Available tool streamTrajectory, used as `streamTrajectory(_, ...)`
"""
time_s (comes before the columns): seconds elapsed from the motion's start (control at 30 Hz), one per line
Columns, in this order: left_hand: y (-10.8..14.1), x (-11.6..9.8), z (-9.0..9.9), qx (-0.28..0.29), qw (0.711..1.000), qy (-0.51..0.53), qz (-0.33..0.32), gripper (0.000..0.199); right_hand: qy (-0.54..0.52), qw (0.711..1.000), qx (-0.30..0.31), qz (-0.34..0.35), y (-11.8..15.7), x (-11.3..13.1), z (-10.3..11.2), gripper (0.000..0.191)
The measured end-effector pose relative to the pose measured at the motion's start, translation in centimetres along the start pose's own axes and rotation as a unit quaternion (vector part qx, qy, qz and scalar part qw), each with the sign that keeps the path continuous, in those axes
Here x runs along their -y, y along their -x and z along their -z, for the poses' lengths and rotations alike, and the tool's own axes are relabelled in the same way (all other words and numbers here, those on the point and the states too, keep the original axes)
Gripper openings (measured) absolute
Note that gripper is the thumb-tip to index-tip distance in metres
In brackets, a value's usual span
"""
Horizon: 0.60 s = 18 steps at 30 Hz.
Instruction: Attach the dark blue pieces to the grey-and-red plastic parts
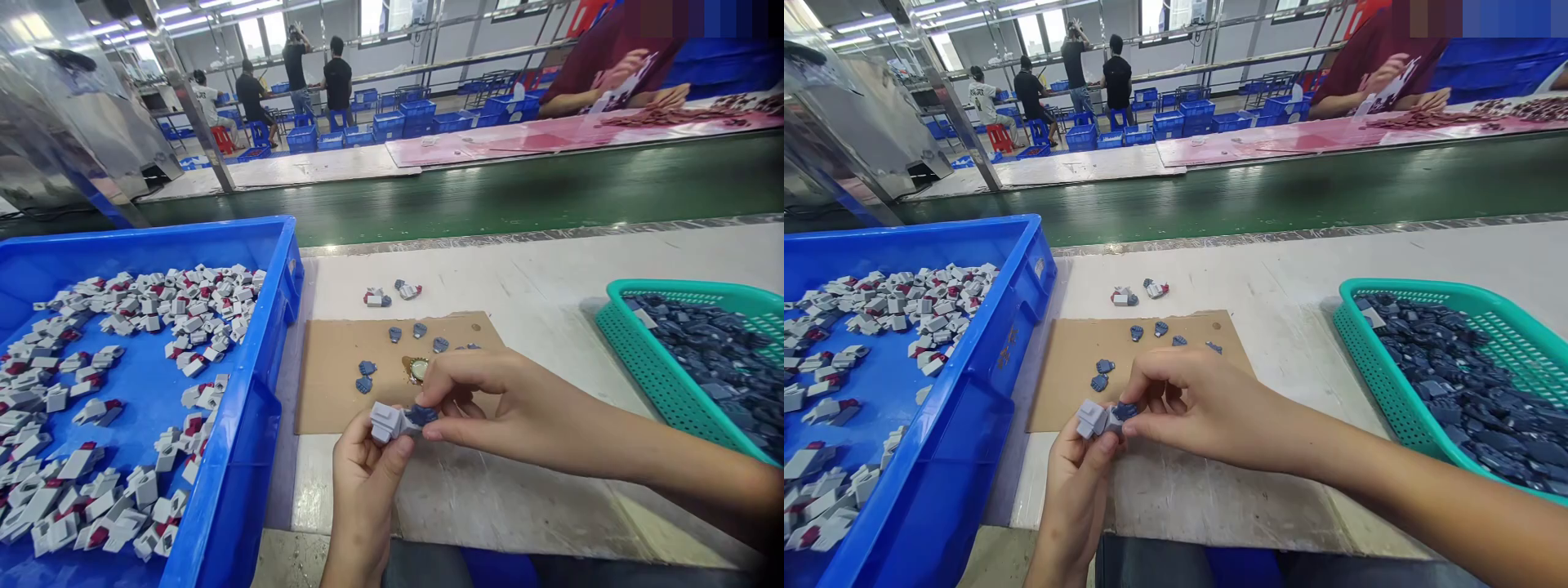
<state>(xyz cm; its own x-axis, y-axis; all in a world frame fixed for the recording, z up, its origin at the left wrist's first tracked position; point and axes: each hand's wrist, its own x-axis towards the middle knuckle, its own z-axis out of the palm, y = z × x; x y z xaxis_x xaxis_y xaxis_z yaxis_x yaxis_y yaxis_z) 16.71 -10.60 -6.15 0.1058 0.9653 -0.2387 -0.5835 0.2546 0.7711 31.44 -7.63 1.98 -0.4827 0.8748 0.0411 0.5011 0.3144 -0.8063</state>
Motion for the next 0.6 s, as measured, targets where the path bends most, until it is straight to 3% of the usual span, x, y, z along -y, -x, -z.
streamTrajectory(0.1, 0.1, 0.1, -0.1, -0.007, 1.000, -0.015, -0.007, 0.025, 0.056, 0.998, 0.021, 0.019, -0.1, 0.9, 0.7, 0.005)
streamTrajectory(0.23, 0.3, 0.1, -0.2, -0.002, 0.999, -0.031, -0.022, 0.023, 0.057, 0.996, 0.067, 0.028, -0.5, 1.3, 1.3, 0.003)
streamTrajectory(0.3, 0.2, 0.1, -0.2, -0.003, 0.999, -0.028, -0.021, 0.022, 0.064, 0.996, 0.061, 0.033, -0.5, 1.0, 1.2, 0.003)
streamTrajectory(0.43, -0.2, 0.0, 0.2, 0.004, 1.000, 0.010, -0.006, 0.022, 0.112, 0.989, -0.029, 0.097, -0.1, -0.4, -0.8, 0.015)
streamTrajectory(0.53, -0.4, -0.1, 0.6, 0.002, 0.999, 0.041, 0.006, 0.023, 0.173, 0.964, -0.120, 0.165, 0.1, -1.5, -3.2, 0.037)
streamTrajectory(0.6, -0.5, -0.1, 0.8, 0.008, 0.998, 0.063, 0.012, 0.020, 0.215, 0.945, -0.167, 0.179, -0.1, -1.9, -4.5, 0.043)
